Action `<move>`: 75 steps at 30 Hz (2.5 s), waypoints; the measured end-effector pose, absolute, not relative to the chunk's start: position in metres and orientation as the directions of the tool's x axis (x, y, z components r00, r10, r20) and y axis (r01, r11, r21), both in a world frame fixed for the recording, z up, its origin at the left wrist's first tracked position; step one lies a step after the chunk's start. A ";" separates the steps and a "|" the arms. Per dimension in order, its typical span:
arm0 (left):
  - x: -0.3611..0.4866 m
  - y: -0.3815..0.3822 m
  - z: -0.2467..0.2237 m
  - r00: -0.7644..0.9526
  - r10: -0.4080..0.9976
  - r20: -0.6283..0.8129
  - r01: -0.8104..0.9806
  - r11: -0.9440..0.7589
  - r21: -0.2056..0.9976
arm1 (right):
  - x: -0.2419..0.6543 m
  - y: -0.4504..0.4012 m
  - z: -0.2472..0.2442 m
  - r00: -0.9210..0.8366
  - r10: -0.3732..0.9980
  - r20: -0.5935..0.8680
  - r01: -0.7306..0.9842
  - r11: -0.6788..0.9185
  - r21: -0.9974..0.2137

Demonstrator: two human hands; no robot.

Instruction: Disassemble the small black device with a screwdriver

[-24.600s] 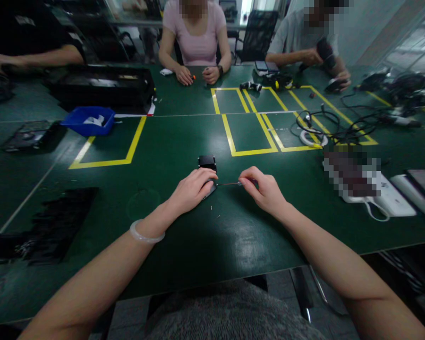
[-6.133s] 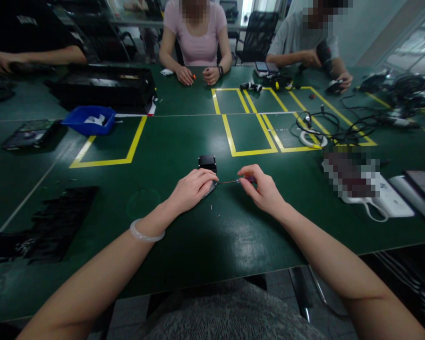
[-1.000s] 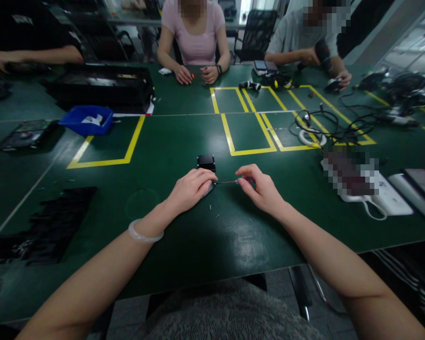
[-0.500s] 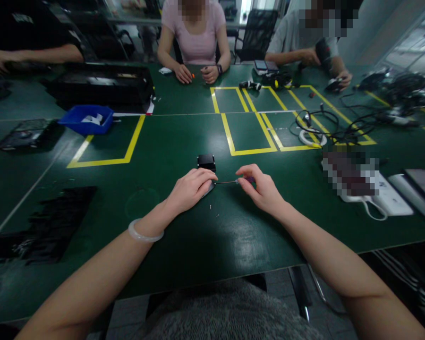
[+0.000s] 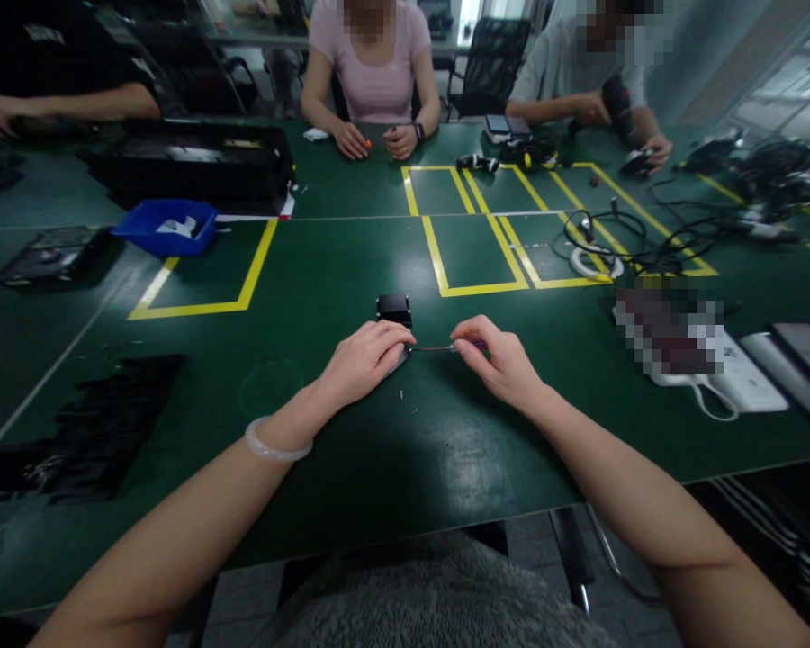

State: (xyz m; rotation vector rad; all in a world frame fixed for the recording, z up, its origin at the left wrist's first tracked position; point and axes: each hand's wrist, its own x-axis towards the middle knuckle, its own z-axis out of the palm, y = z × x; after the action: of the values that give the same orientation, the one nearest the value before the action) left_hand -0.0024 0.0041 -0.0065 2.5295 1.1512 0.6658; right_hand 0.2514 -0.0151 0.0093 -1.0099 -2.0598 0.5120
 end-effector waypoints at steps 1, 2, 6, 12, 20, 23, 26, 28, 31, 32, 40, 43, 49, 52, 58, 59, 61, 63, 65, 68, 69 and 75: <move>-0.002 0.004 -0.006 0.575 0.764 0.292 0.633 -0.642 0.433 | 0.251 -0.015 0.009 -0.394 0.798 0.457 0.483 0.602 -0.636; -0.002 0.004 -0.006 0.575 0.765 0.292 0.633 -0.641 0.434 | 0.251 -0.015 0.009 -0.395 0.798 0.454 0.476 0.601 -0.642; -0.003 0.004 -0.007 0.577 0.766 0.283 0.636 -0.639 0.432 | 0.250 -0.016 0.010 -0.372 0.803 0.466 0.449 0.595 -0.667; -0.003 0.005 -0.008 0.584 0.759 0.287 0.634 -0.648 0.423 | 0.251 -0.016 0.010 -0.390 0.802 0.452 0.470 0.596 -0.652; -0.003 0.004 -0.008 0.580 0.764 0.282 0.637 -0.642 0.428 | 0.250 -0.017 0.011 -0.368 0.817 0.445 0.455 0.575 -0.680; -0.003 0.004 -0.008 0.580 0.765 0.280 0.639 -0.640 0.426 | 0.250 -0.017 0.011 -0.370 0.814 0.448 0.471 0.580 -0.665; -0.004 0.004 -0.007 0.580 0.764 0.281 0.637 -0.641 0.428 | 0.251 -0.015 0.010 -0.386 0.815 0.432 0.481 0.578 -0.659; -0.003 0.004 -0.007 0.579 0.765 0.282 0.635 -0.640 0.432 | 0.251 -0.015 0.010 -0.387 0.818 0.425 0.471 0.572 -0.672; -0.003 0.004 -0.006 0.579 0.766 0.280 0.634 -0.639 0.436 | 0.250 -0.016 0.009 -0.360 0.820 0.446 0.451 0.571 -0.687; -0.002 0.004 -0.006 0.578 0.766 0.280 0.634 -0.638 0.437 | 0.249 -0.017 0.009 -0.354 0.819 0.452 0.447 0.572 -0.687; -0.002 0.003 -0.006 0.574 0.769 0.283 0.632 -0.635 0.444 | 0.250 -0.015 0.010 -0.365 0.816 0.447 0.455 0.576 -0.679; -0.002 0.004 -0.006 0.578 0.763 0.290 0.626 -0.643 0.441 | 0.250 -0.016 0.010 -0.362 0.820 0.444 0.434 0.570 -0.698; -0.003 0.004 -0.007 0.578 0.762 0.291 0.626 -0.643 0.441 | 0.250 -0.016 0.010 -0.357 0.827 0.435 0.447 0.559 -0.698; -0.003 0.004 -0.006 0.575 0.766 0.287 0.628 -0.639 0.444 | 0.251 -0.016 0.011 -0.380 0.827 0.414 0.446 0.556 -0.702; -0.002 0.003 -0.005 0.572 0.770 0.283 0.633 -0.634 0.445 | 0.249 -0.017 0.010 -0.338 0.823 0.455 0.427 0.566 -0.705; -0.002 0.003 -0.005 0.572 0.770 0.284 0.633 -0.634 0.444 | 0.249 -0.017 0.009 -0.340 0.824 0.454 0.430 0.565 -0.704; -0.002 0.003 -0.005 0.573 0.768 0.287 0.631 -0.636 0.444 | 0.249 -0.016 0.009 -0.348 0.825 0.444 0.436 0.562 -0.702; -0.002 0.003 -0.006 0.578 0.763 0.289 0.626 -0.642 0.443 | 0.250 -0.016 0.009 -0.362 0.827 0.431 0.440 0.559 -0.703; -0.002 0.003 -0.006 0.580 0.761 0.289 0.626 -0.644 0.440 | 0.251 -0.016 0.009 -0.369 0.829 0.420 0.436 0.554 -0.710; -0.002 0.003 -0.006 0.577 0.766 0.284 0.633 -0.639 0.437 | 0.250 -0.016 0.009 -0.352 0.836 0.420 0.427 0.543 -0.722; -0.002 0.003 -0.005 0.576 0.767 0.281 0.635 -0.637 0.437 | 0.250 -0.016 0.009 -0.343 0.837 0.427 0.427 0.544 -0.723; -0.002 0.004 -0.006 0.576 0.768 0.278 0.635 -0.636 0.440 | 0.250 -0.016 0.009 -0.351 0.826 0.442 0.436 0.561 -0.703</move>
State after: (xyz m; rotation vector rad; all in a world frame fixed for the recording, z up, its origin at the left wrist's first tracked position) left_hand -0.0021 0.0039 -0.0062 2.5189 1.1527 0.6515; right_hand 0.2496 -0.0164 0.0093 -1.0139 -1.9836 0.6086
